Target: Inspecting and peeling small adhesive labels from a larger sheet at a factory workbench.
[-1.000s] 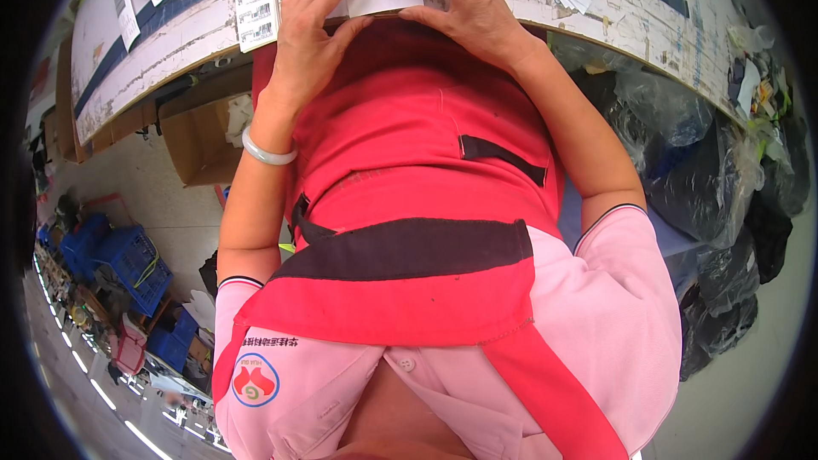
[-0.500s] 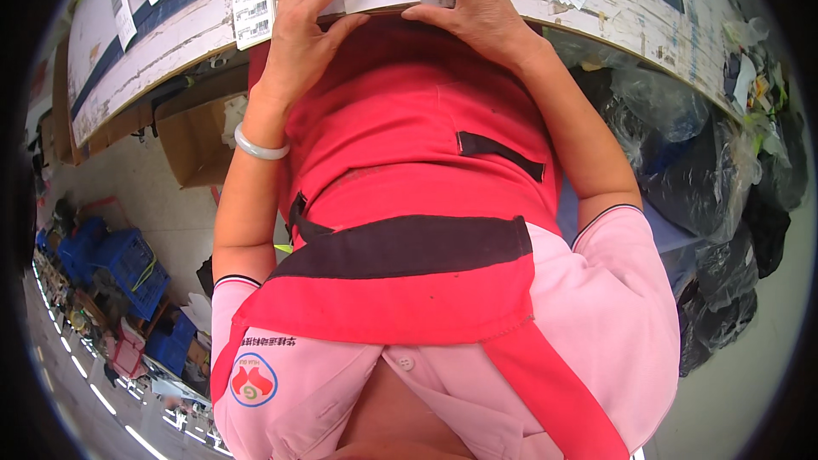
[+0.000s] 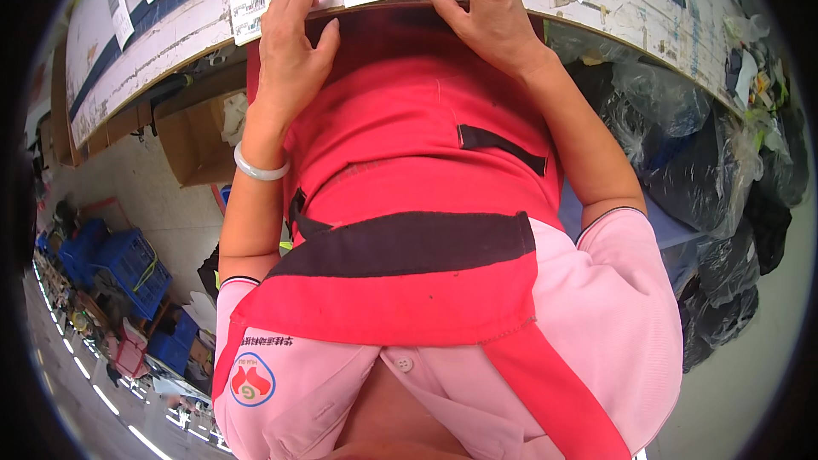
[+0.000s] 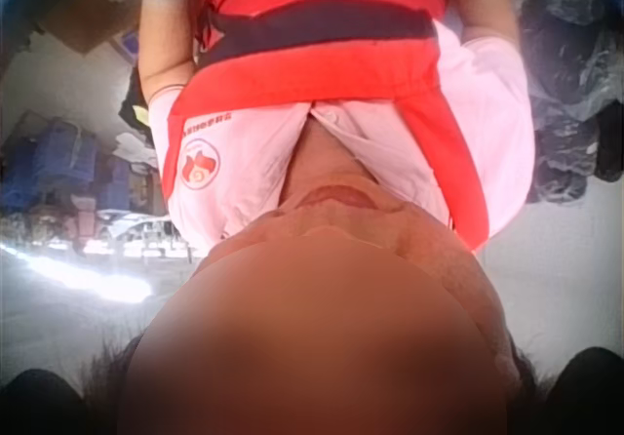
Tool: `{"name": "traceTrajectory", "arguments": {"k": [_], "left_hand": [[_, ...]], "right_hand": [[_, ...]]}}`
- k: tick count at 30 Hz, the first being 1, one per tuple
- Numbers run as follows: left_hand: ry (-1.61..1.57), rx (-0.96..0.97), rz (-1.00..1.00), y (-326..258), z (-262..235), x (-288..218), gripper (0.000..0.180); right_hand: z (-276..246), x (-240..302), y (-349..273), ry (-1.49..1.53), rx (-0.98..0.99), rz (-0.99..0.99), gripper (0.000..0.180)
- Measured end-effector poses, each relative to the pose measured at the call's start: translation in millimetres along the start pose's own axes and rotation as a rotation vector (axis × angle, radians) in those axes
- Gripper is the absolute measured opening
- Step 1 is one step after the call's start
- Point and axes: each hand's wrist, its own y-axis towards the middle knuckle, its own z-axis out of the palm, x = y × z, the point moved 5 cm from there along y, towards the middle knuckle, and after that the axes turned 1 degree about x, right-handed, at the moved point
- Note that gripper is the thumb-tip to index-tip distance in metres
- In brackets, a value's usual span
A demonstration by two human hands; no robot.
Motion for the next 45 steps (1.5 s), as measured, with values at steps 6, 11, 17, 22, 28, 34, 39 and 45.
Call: {"name": "traceTrajectory", "arguments": {"k": [6,11,17,22,28,34,39,45], "left_hand": [[-0.006,-0.021,0.011,-1.8,0.9,1.6,0.054],[-0.047,-0.054,-0.017,-5.2,0.1,5.7,0.05],[-0.085,-0.076,-0.022,-4.2,4.1,6.8,0.046],[-0.055,-0.083,-0.041,-5.2,5.0,11.2,0.046],[-0.09,-0.068,-0.015,-2.5,0.8,-2.6,0.045],[-0.083,-0.069,-0.009,-1.6,0.5,-4.1,0.045],[-0.087,-0.066,-0.028,-2.2,1.3,-2.6,0.044],[-0.084,-0.067,-0.022,-1.0,1.2,-3.5,0.044]], "right_hand": [[1.4,-11.1,3.0,0.342,-0.073,0.196,0.028],[11.5,-7.2,20.8,0.451,0.13,0.428,0.012],[19.7,-32.6,27.3,0.526,0.019,0.365,0.014],[17.5,-24.8,29.0,0.242,-0.045,0.236,0.023],[15.8,-20.2,28.7,0.178,-0.033,0.249,0.023],[16.2,-20.7,26.3,0.157,-0.053,0.233,0.023],[15.4,-17.2,26.1,0.146,-0.044,0.246,0.025],[15.3,-18.1,24.9,0.156,-0.054,0.277,0.026]]}}
